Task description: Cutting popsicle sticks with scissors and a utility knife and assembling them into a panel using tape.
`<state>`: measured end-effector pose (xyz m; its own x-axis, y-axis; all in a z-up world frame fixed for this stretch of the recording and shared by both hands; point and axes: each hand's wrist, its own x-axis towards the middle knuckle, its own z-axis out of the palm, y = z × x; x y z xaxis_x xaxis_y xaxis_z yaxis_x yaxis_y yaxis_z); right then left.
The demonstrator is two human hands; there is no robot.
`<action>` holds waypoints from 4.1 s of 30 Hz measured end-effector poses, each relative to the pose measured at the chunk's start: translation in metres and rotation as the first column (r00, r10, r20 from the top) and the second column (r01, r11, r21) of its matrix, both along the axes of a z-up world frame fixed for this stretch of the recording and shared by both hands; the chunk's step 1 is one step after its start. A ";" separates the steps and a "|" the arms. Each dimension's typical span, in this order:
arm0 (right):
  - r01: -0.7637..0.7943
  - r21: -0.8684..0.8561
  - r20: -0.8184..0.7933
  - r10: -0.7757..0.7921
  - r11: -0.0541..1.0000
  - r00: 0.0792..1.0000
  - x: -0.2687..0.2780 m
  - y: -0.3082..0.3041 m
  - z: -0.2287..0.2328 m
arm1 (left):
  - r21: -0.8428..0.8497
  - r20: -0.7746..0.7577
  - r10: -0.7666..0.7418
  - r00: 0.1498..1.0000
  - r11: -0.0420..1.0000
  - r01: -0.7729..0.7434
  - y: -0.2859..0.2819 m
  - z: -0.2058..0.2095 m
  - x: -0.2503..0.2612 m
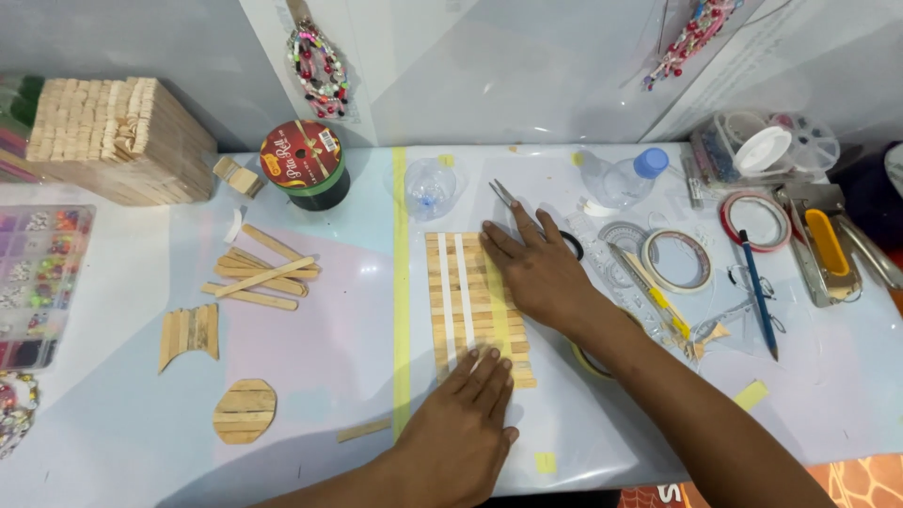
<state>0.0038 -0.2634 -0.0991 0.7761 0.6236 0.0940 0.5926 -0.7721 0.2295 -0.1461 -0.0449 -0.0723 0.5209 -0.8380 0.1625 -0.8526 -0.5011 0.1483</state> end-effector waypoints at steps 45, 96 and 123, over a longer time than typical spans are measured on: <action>0.727 0.242 -0.824 -0.260 0.642 0.504 0.012 0.033 0.098 | -0.353 -0.332 -0.035 0.942 0.931 -0.090 0.054 0.019 0.032; 0.701 0.712 -0.616 0.450 -0.032 0.647 0.085 0.054 0.065 | -0.356 -0.694 0.473 0.543 0.431 -0.829 0.022 0.036 0.186; 0.654 0.751 -0.637 0.164 -0.087 0.753 -0.012 0.036 0.097 | -0.603 -0.683 -0.683 0.259 0.327 -0.728 0.045 -0.008 0.185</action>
